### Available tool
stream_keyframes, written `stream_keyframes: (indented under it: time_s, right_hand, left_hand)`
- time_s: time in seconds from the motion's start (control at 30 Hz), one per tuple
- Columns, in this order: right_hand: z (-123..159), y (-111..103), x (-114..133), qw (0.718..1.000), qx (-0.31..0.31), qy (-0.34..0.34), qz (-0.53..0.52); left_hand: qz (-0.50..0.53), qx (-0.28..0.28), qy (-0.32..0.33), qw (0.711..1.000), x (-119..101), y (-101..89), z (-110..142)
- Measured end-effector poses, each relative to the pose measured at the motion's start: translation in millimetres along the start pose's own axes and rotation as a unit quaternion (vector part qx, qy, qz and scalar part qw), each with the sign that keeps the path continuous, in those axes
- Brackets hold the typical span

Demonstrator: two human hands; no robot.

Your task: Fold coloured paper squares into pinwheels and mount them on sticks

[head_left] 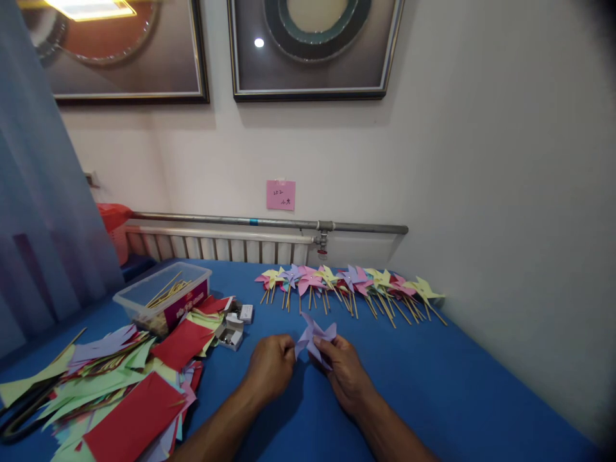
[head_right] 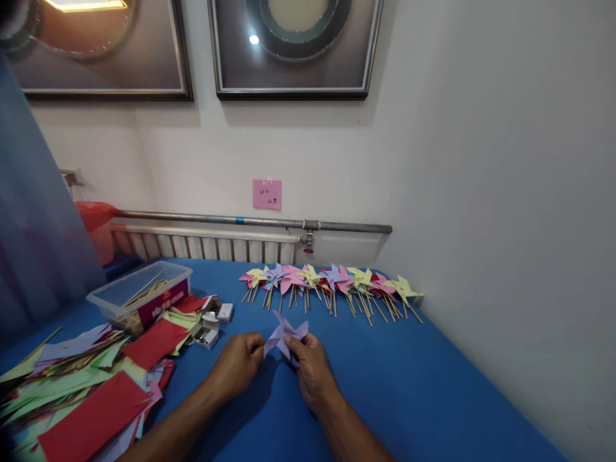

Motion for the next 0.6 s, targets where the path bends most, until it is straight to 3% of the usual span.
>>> stream_keyframes:
  time_s: [0.6]
  right_hand:
    - [0.3,-2.2,-5.0,0.999,-0.016,0.026,-0.026]
  left_hand:
    - [-0.013,-0.004,0.004,1.000,0.4,-0.4,-0.6]
Point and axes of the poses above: each hand's wrist, its own z-axis away from the middle knuckle, its own y-axis out of the palm, x = y × z, the point moved 7 cm from there along -z, towards the middle knuckle, and after that the axes turned 5 degrees about -y, right-handed, at the moved point
